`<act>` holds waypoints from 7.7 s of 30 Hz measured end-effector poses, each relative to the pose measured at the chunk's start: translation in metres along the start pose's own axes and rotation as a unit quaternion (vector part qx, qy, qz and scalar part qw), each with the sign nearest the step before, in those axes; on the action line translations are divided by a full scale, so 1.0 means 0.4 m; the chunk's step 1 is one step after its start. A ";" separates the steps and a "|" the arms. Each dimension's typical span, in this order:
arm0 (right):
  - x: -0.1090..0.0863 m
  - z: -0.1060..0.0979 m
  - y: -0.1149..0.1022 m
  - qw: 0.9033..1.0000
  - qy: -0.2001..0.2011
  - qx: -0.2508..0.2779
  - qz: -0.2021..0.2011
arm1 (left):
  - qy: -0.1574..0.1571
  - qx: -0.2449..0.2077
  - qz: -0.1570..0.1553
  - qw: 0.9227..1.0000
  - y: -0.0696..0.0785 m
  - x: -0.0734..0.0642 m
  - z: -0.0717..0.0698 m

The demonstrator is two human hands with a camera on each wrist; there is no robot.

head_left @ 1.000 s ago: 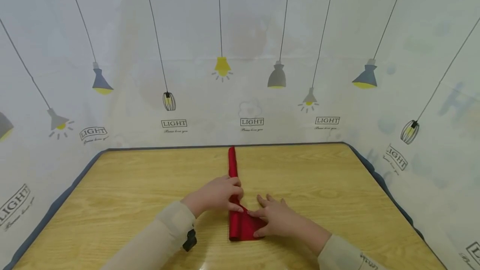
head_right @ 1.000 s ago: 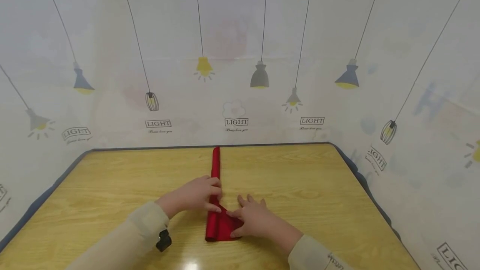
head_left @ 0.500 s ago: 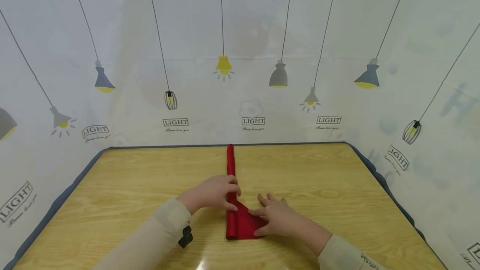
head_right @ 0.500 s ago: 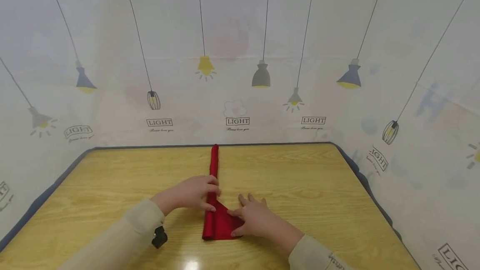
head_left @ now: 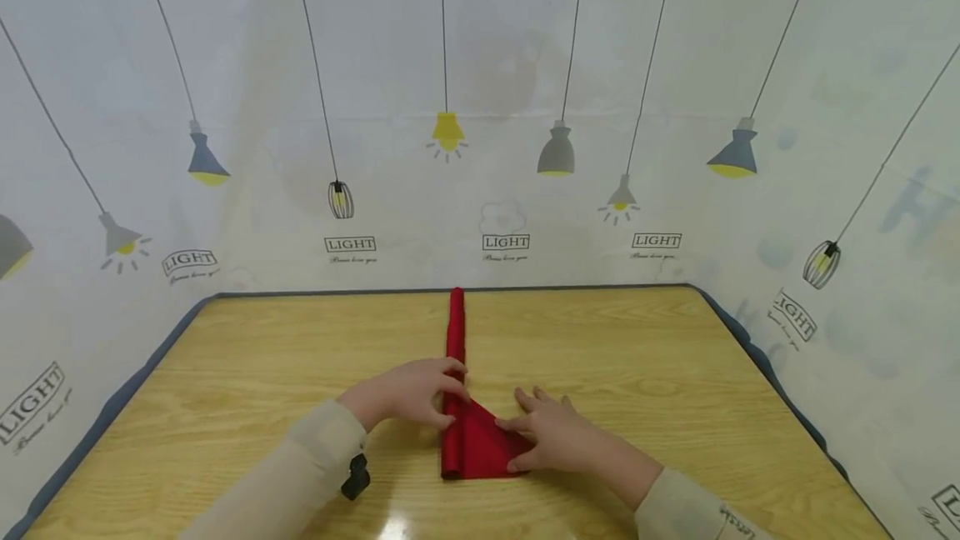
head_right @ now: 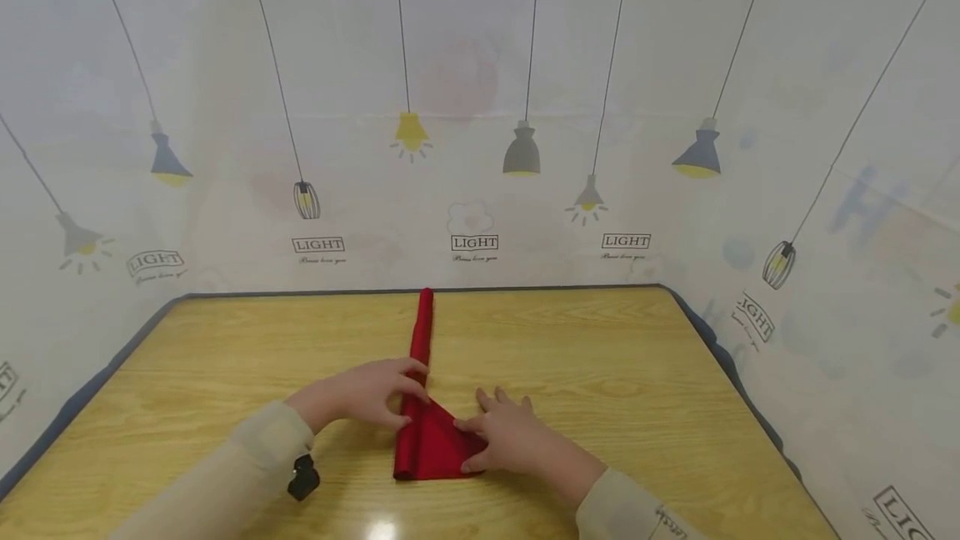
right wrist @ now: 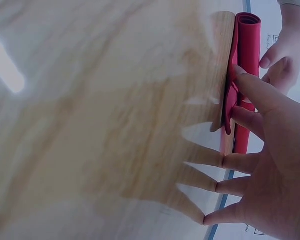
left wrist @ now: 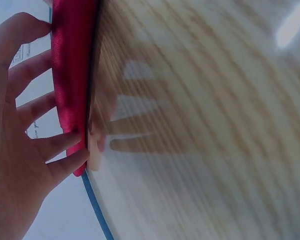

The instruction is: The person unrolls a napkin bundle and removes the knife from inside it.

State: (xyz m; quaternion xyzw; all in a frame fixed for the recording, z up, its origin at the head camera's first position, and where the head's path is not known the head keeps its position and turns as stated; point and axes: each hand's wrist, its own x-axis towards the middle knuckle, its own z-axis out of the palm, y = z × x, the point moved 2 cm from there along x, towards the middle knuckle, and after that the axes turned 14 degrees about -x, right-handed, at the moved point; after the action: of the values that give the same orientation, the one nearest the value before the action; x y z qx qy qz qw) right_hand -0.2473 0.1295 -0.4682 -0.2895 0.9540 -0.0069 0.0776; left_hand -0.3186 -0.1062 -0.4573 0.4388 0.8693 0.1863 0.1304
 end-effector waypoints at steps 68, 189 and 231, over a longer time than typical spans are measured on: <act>-0.003 -0.007 -0.008 1.000 0.004 0.002 -0.004 | -0.022 -0.014 -0.046 0.999 -0.006 -0.155 0.001; -0.145 0.015 0.158 0.999 -0.005 0.042 -0.012 | 0.018 -0.017 -0.019 1.000 0.033 -0.128 0.018; -0.213 0.013 0.237 0.997 -0.021 0.069 -0.003 | 0.009 0.017 0.000 1.000 0.051 -0.116 0.030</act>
State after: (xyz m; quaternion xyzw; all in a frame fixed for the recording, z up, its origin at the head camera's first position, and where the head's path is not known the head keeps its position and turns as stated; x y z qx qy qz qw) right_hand -0.2288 0.2556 -0.4666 -0.2862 0.9486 -0.0663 0.1174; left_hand -0.2722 -0.1301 -0.4563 0.4392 0.8734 0.1759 0.1153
